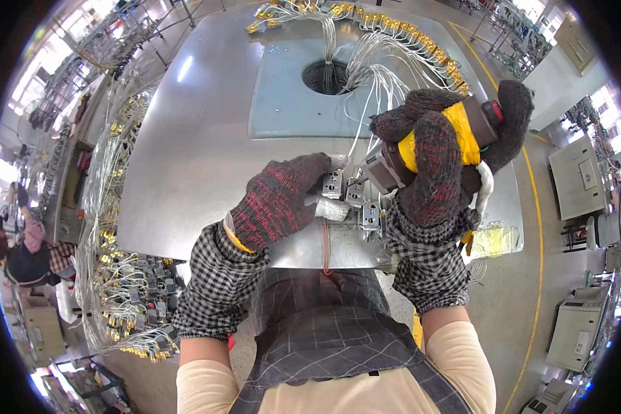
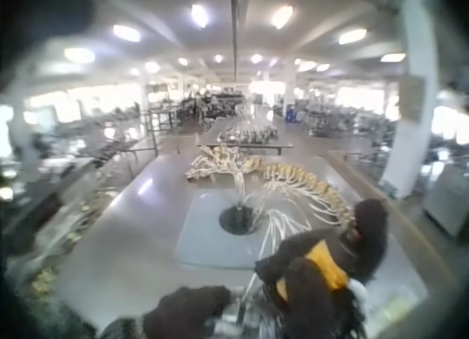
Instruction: Connecting electrical wires to components on a circular assembly jig in a factory setting.
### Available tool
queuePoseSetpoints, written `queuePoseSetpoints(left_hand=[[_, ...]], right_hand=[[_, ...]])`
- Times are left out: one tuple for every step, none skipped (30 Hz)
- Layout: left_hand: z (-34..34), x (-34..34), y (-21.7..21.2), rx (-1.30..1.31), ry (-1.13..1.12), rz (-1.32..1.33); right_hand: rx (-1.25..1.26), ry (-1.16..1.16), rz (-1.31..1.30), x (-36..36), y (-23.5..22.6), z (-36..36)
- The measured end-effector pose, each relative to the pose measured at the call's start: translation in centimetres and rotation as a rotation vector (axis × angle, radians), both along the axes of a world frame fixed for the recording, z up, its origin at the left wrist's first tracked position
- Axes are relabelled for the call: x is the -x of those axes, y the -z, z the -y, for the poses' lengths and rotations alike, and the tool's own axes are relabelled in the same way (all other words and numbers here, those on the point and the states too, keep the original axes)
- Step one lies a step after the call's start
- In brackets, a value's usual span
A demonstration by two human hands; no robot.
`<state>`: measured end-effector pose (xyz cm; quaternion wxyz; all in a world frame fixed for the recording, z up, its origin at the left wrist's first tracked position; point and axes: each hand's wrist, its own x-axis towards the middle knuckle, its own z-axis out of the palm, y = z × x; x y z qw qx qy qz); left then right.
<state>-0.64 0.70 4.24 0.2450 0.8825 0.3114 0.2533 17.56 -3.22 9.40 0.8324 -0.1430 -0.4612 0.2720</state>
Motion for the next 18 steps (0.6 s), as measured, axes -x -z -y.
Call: queuePoseSetpoints(left_hand=[[0.0,-0.3,-0.5,0.091,-0.013,-0.03],[0.1,-0.4,-0.9,0.178,-0.031,-0.061],[0.1,-0.4,-0.4,0.176,-0.036,-0.059],[0.1,-0.4,0.6,0.068,-0.048,-0.1],[0.0,-0.6,0.9,-0.044,-0.054,-0.139],[0.0,-0.6,0.9,-0.048,-0.052,-0.136],[0.1,-0.7,0.7,-0.024,-0.056,-0.139],[0.3,-0.8,0.5,0.008,-0.057,-0.143],[0.4,-1.0,0.0,0.013,-0.051,-0.142],[0.4,-1.4,-0.7,0.105,-0.059,-0.18],[0.3,-1.4,-1.3,0.187,-0.079,-0.221],[0.2,-1.3,-1.4,0.182,-0.085,-0.223],[0.1,-1.2,-1.4,0.202,-0.094,-0.227],[0.1,-1.2,-1.3,0.224,-0.095,-0.227],[0.0,-1.1,-1.0,0.221,-0.09,-0.226],[-0.2,-0.9,-0.4,0.233,-0.087,-0.193],[-0.5,-0.7,-0.3,0.24,-0.088,-0.16],[-1.0,-0.4,-0.6,0.228,-0.082,-0.159]], right_hand=[[0.009,-0.007,-0.027,0.0,0.2,0.1],[0.014,-0.02,-0.055,-0.1,0.3,0.2],[0.019,-0.032,-0.083,-0.2,0.5,0.2],[0.024,-0.045,-0.112,-0.3,0.7,0.3],[0.027,-0.051,-0.138,-0.5,0.8,0.3],[0.023,-0.049,-0.135,-0.9,0.9,0.1],[0.004,-0.05,-0.076,-1.4,1.0,-0.2],[-0.007,-0.047,-0.019,-1.6,1.1,-0.2],[-0.002,-0.042,-0.017,-1.7,1.1,0.0],[0.03,0.024,0.06,-1.5,1.2,0.3],[0.05,0.079,0.133,-1.0,1.1,0.1],[0.07,0.135,0.205,-0.5,1.1,0.1],[0.09,0.193,0.277,0.1,1.0,0.0],[0.114,0.258,0.352,0.6,1.0,0.2],[0.138,0.325,0.428,0.9,0.9,0.3],[0.146,0.37,0.472,1.0,1.0,-0.1],[0.147,0.385,0.494,1.1,1.2,-0.3],[0.148,0.396,0.503,1.1,1.3,-0.5]])
